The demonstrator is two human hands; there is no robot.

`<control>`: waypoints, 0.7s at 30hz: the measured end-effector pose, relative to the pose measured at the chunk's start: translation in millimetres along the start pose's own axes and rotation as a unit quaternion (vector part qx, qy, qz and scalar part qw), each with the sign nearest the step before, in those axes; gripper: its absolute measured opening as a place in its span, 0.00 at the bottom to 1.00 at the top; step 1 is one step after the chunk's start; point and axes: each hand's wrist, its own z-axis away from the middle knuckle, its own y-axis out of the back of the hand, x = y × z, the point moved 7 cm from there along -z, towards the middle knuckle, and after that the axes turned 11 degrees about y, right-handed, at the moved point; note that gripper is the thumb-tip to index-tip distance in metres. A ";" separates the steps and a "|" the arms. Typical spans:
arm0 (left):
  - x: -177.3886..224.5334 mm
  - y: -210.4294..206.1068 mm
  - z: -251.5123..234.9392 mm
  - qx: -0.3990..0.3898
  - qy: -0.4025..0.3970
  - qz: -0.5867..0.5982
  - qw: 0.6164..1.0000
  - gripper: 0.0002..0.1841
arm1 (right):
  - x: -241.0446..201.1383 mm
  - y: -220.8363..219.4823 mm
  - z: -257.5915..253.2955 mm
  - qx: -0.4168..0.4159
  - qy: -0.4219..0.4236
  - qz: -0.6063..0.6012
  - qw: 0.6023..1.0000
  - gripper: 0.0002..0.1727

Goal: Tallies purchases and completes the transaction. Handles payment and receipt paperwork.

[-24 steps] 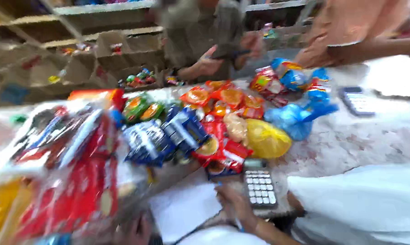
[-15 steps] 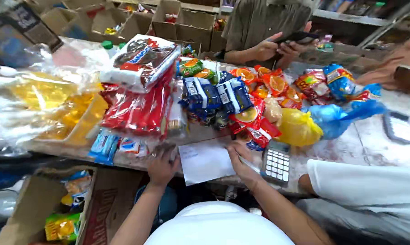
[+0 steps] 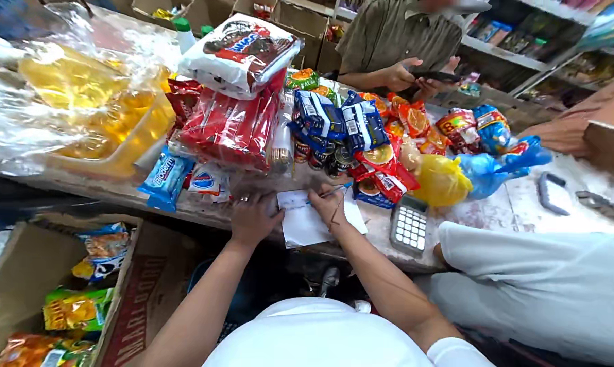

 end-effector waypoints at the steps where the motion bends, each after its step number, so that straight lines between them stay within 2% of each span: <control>1: -0.5 -0.8 0.1 -0.002 0.000 0.001 1.000 0.30 | -0.3 -0.6 2.9 -0.012 0.001 0.011 1.000 0.14; 3: -1.4 -1.7 0.1 -0.009 0.001 0.003 1.000 0.30 | -0.5 -0.4 6.8 -0.037 0.002 0.029 0.999 0.14; 7: -1.2 -0.7 -1.9 0.009 -0.013 0.006 1.000 0.29 | 4.1 -2.1 -15.4 0.003 0.072 0.015 0.997 0.14; 12: -1.1 0.7 -0.3 0.032 -0.023 0.014 0.999 0.27 | -1.8 -1.7 -0.2 0.001 0.033 0.014 0.999 0.14; 21: -2.0 -1.5 -1.3 0.034 -0.018 0.008 0.999 0.25 | 6.3 -0.2 1.7 -0.001 0.038 -0.008 0.999 0.15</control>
